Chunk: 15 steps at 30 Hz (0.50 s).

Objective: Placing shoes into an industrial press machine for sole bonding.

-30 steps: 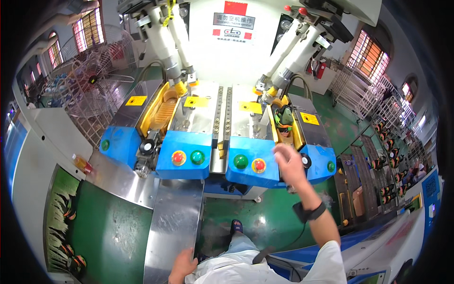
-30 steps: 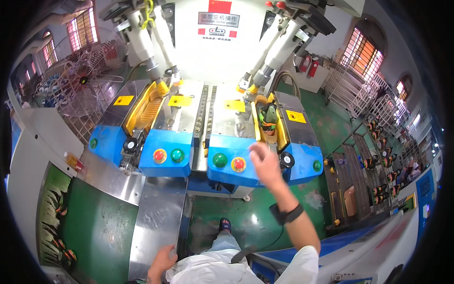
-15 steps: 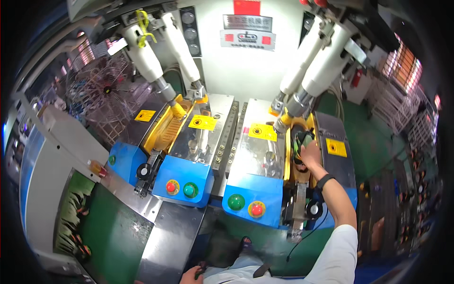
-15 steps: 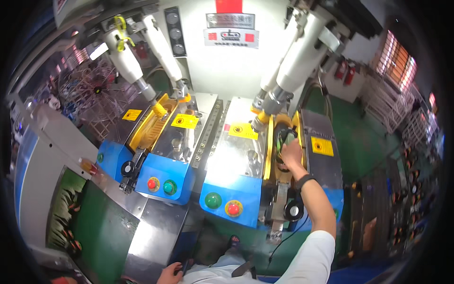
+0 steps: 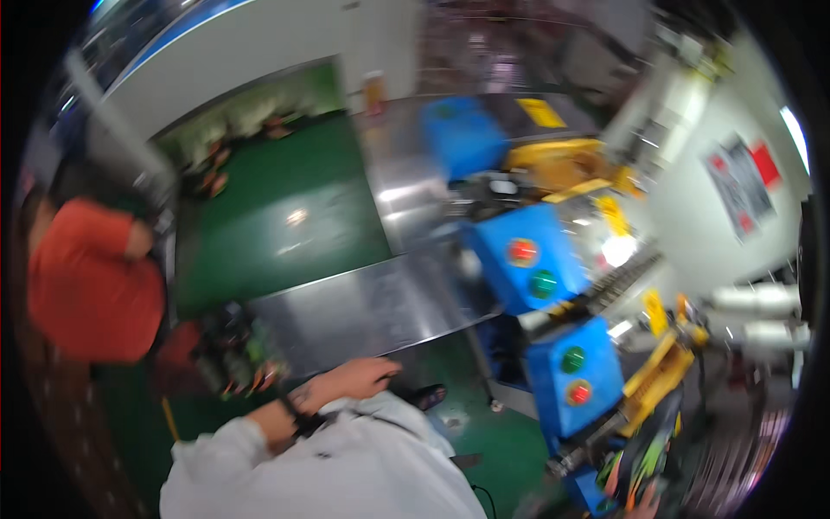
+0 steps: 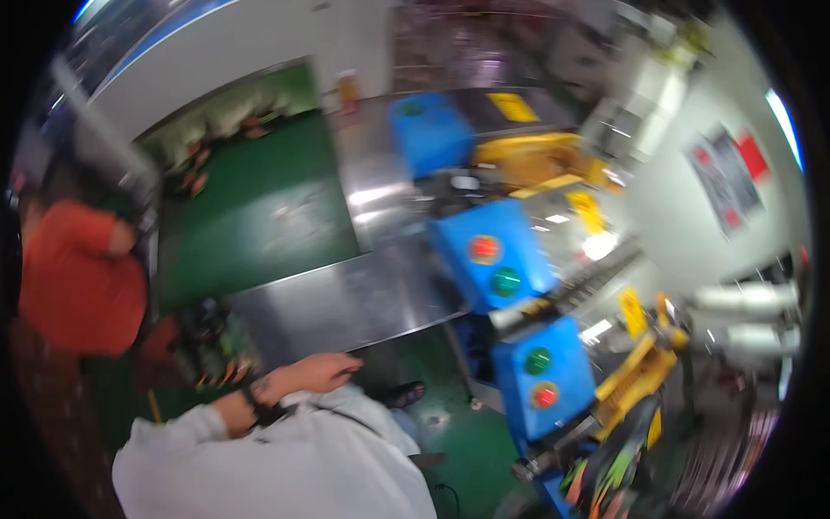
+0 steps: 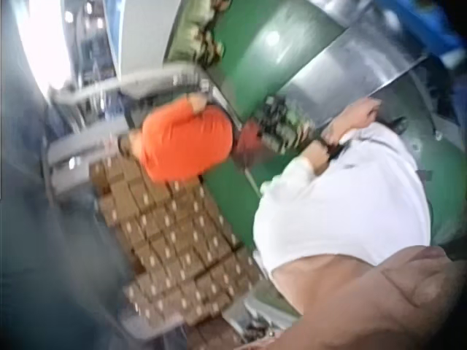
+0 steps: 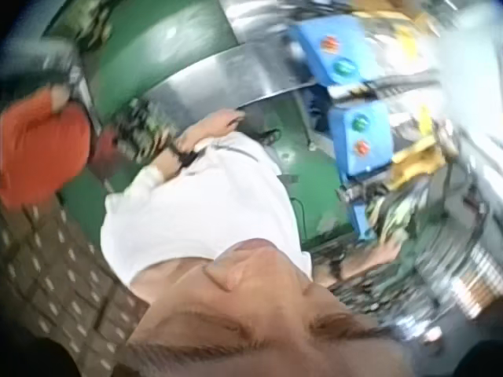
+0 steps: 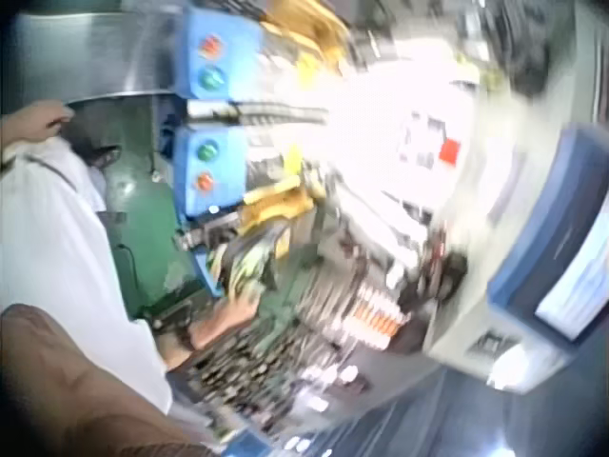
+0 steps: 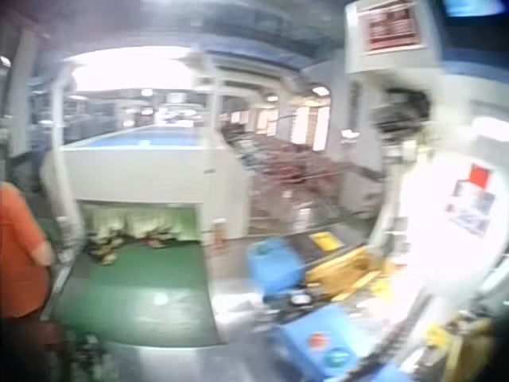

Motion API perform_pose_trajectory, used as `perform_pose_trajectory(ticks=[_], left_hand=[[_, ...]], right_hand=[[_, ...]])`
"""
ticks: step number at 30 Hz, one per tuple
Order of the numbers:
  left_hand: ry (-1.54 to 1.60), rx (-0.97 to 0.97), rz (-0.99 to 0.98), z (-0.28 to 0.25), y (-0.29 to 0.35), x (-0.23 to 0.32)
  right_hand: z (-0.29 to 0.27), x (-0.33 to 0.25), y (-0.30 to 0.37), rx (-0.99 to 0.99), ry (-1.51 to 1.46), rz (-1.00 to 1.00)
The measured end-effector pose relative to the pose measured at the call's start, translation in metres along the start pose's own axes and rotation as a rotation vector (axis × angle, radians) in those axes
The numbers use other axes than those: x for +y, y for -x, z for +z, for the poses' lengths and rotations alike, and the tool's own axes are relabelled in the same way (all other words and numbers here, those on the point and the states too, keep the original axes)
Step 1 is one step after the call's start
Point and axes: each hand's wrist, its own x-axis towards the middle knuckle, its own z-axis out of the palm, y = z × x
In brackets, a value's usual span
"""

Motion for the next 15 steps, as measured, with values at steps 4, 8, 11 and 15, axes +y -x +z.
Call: perform_pose_trajectory(ticks=[4,8,11,15], left_hand=[[0.030,-0.057,-0.105,-0.014,0.023,-0.017],[0.122,0.058,-0.040,-0.027,0.060,-0.035],[0.173,0.184,-0.233,-0.048,0.097,-0.041],[0.670,0.715,-0.423,-0.052,0.164,-0.050]], right_hand=[[-0.076,-0.265,-0.076,-0.210,-0.555,0.891],[0.024,-0.386,-0.085,-0.630,-1.051,0.494],[0.071,-0.521,-0.099,-0.795,-1.001,0.104],[0.109,-0.639,-0.068,-0.894,-1.039,-0.219]])
